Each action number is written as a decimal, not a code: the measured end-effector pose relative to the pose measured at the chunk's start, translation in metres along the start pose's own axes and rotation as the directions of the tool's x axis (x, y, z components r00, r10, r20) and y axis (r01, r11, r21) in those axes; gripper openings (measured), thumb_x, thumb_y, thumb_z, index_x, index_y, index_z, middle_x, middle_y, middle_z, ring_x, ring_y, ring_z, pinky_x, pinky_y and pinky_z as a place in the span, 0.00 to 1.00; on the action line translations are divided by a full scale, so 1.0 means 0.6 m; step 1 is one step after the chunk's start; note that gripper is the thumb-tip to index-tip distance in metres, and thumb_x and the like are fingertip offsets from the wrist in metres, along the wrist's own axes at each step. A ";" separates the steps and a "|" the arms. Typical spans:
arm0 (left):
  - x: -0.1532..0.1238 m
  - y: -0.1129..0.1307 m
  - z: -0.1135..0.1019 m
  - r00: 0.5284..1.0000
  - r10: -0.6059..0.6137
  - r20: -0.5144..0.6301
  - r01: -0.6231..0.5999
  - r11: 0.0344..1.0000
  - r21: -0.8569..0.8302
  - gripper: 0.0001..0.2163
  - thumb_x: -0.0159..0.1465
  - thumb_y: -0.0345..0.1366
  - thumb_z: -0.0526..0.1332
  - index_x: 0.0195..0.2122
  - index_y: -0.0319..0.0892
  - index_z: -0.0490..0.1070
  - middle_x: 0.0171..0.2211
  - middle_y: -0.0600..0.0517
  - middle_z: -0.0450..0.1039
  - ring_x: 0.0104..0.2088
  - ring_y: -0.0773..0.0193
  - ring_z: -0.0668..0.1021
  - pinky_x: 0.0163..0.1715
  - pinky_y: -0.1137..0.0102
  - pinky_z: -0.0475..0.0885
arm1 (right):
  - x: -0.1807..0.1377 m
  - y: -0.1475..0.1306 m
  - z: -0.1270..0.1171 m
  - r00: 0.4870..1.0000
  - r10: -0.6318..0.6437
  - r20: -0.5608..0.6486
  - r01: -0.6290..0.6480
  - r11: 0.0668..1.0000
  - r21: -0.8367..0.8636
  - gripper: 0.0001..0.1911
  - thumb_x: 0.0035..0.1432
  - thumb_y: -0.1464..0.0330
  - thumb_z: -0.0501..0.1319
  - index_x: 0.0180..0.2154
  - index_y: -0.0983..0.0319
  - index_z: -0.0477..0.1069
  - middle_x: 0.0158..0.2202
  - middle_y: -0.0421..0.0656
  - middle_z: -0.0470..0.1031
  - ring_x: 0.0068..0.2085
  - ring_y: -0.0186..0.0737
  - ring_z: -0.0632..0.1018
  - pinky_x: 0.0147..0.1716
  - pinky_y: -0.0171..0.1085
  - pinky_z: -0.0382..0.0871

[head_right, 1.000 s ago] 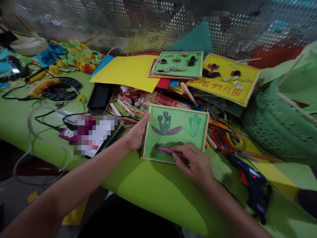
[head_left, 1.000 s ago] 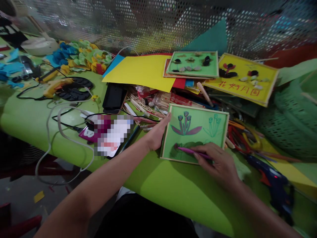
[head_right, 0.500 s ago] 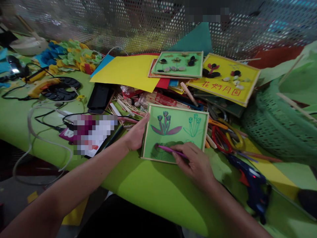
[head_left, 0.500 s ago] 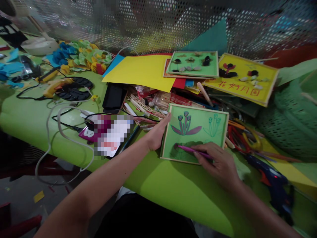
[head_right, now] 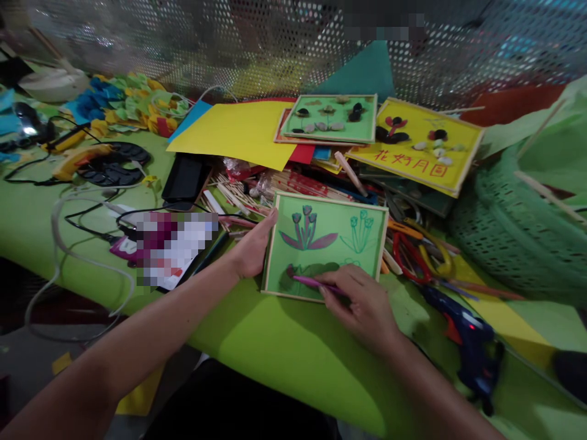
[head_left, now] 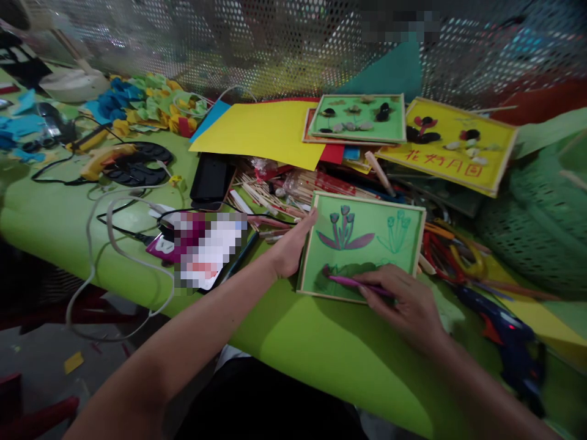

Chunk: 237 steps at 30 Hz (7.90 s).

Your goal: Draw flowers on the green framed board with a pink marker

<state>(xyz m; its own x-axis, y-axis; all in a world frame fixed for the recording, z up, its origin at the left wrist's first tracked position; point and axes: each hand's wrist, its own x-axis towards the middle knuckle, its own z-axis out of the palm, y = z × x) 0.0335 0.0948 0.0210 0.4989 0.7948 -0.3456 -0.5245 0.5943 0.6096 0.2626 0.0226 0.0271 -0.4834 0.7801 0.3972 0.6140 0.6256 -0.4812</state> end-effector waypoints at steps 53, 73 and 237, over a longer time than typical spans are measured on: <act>-0.012 0.007 0.014 1.000 -0.008 -0.014 0.008 1.000 -0.005 0.26 0.74 0.52 0.51 0.64 0.42 0.72 0.56 0.47 0.79 0.64 0.47 0.74 0.69 0.50 0.61 | -0.001 0.000 -0.001 1.000 0.009 -0.008 -0.009 1.000 -0.022 0.06 0.67 0.72 0.62 0.44 0.57 0.77 0.32 0.41 0.79 0.31 0.40 0.78 0.29 0.37 0.71; -0.008 0.008 0.014 1.000 -0.020 0.016 0.020 1.000 0.002 0.28 0.73 0.54 0.50 0.64 0.41 0.72 0.55 0.44 0.80 0.62 0.46 0.76 0.69 0.50 0.62 | -0.001 0.002 -0.002 0.999 0.030 -0.018 -0.030 1.000 -0.005 0.07 0.66 0.71 0.62 0.44 0.56 0.78 0.32 0.41 0.79 0.31 0.40 0.79 0.28 0.38 0.71; 0.000 0.001 -0.001 1.000 -0.014 -0.026 0.014 1.000 -0.012 0.30 0.71 0.55 0.55 0.69 0.43 0.67 0.59 0.44 0.77 0.62 0.44 0.76 0.70 0.46 0.59 | 0.004 -0.002 -0.009 1.000 -0.003 -0.017 0.003 1.000 -0.023 0.05 0.67 0.72 0.62 0.41 0.58 0.77 0.31 0.41 0.79 0.31 0.39 0.79 0.29 0.36 0.70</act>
<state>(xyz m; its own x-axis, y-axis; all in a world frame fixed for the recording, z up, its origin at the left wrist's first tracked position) 0.0331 0.0954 0.0209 0.4884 0.7890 -0.3727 -0.5253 0.6069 0.5964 0.2642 0.0237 0.0329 -0.4744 0.7779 0.4120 0.6270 0.6271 -0.4621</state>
